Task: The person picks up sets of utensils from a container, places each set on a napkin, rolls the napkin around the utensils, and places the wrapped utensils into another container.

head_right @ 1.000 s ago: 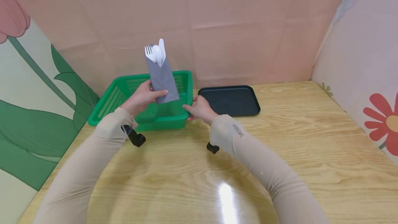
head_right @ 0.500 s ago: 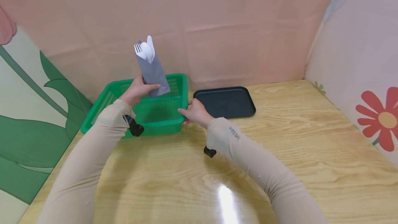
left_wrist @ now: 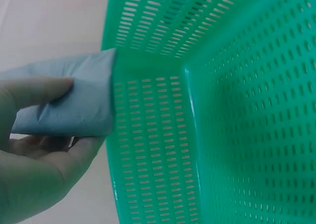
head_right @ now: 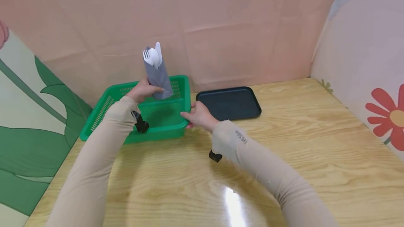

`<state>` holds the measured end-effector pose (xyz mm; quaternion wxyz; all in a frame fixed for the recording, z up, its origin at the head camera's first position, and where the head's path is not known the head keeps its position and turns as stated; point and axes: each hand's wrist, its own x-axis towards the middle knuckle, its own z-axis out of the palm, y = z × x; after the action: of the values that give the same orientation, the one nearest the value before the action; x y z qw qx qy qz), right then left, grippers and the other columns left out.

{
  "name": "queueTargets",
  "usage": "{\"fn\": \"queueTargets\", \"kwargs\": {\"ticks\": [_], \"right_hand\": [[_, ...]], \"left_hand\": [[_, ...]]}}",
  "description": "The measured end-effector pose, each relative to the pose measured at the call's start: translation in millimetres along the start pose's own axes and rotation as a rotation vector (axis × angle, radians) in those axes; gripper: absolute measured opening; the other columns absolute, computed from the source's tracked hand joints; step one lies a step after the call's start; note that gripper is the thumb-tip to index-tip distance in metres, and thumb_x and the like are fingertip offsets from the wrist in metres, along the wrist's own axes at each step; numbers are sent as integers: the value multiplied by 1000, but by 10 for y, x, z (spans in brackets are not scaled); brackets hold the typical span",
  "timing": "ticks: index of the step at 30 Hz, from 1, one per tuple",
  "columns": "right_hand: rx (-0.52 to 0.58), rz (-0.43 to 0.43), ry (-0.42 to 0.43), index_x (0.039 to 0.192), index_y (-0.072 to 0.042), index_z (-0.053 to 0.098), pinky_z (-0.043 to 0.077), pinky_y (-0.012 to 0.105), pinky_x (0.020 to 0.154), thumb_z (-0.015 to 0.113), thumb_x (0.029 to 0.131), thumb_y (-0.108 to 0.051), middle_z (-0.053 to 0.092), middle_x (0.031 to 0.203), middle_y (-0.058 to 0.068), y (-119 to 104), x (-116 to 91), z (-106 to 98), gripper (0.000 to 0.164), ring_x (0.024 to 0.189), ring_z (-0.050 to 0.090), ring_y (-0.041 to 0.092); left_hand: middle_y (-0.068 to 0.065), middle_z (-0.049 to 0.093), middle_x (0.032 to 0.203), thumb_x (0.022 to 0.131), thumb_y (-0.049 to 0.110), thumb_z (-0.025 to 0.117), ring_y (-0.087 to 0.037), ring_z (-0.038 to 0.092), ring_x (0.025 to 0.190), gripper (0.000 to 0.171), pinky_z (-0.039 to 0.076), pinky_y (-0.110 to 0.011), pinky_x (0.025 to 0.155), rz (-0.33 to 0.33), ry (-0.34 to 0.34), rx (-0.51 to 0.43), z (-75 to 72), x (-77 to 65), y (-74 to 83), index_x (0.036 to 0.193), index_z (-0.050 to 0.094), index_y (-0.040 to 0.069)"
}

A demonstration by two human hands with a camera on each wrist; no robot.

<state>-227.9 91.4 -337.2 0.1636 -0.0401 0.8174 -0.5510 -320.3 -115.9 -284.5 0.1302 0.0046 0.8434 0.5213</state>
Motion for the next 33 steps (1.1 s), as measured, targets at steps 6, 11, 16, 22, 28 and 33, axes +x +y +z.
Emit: {"fn": "queueTargets", "kwargs": {"ticks": [6, 11, 16, 22, 28, 33], "right_hand": [[24, 0, -6, 140, 2, 25, 57, 36, 72, 58, 92, -22, 54, 89, 10, 7, -20, 56, 62, 51, 58, 9], [30, 0, -14, 141, 1, 26, 56, 42, 76, 58, 92, -21, 54, 82, 8, 3, -30, 78, 62, 50, 58, 10], [31, -7, -15, 140, 0, 26, 55, 45, 78, 58, 92, -21, 54, 80, 7, -6, -55, 79, 61, 51, 59, 12], [42, -7, -21, 135, 2, 30, 56, 41, 74, 58, 92, -20, 53, 77, 7, -15, -86, 104, 56, 48, 58, 10], [56, -14, -35, 133, 3, 33, 57, 36, 68, 59, 92, -19, 53, 66, 3, -42, -86, 141, 54, 46, 57, 10], [57, -3, -40, 132, 3, 34, 57, 35, 67, 59, 92, -18, 53, 68, 3, -62, -96, 148, 52, 46, 58, 10]], "left_hand": [[-21, 29, 149, 86, -6, 54, -37, 31, 137, 71, 30, -49, 111, -95, -142, -23, -28, 17, -50, 147, 18, 1], [-21, 31, 148, 86, -5, 56, -37, 33, 136, 71, 32, -48, 110, -150, -196, 26, -51, 31, -40, 146, 19, 1], [-22, 29, 148, 86, -3, 57, -37, 33, 136, 73, 33, -47, 110, -228, -284, 81, -50, 77, -52, 146, 15, 2], [-21, 35, 143, 86, -1, 58, -35, 38, 133, 64, 36, -44, 108, -282, -394, 157, -18, 127, -165, 140, 24, -2], [-22, 37, 143, 88, 0, 55, -35, 39, 132, 58, 36, -43, 108, -301, -493, 199, 1, 167, -279, 138, 26, -3], [-20, 39, 142, 89, 4, 56, -33, 41, 132, 56, 36, -39, 108, -339, -524, 251, 58, 171, -329, 138, 29, -3]]}}
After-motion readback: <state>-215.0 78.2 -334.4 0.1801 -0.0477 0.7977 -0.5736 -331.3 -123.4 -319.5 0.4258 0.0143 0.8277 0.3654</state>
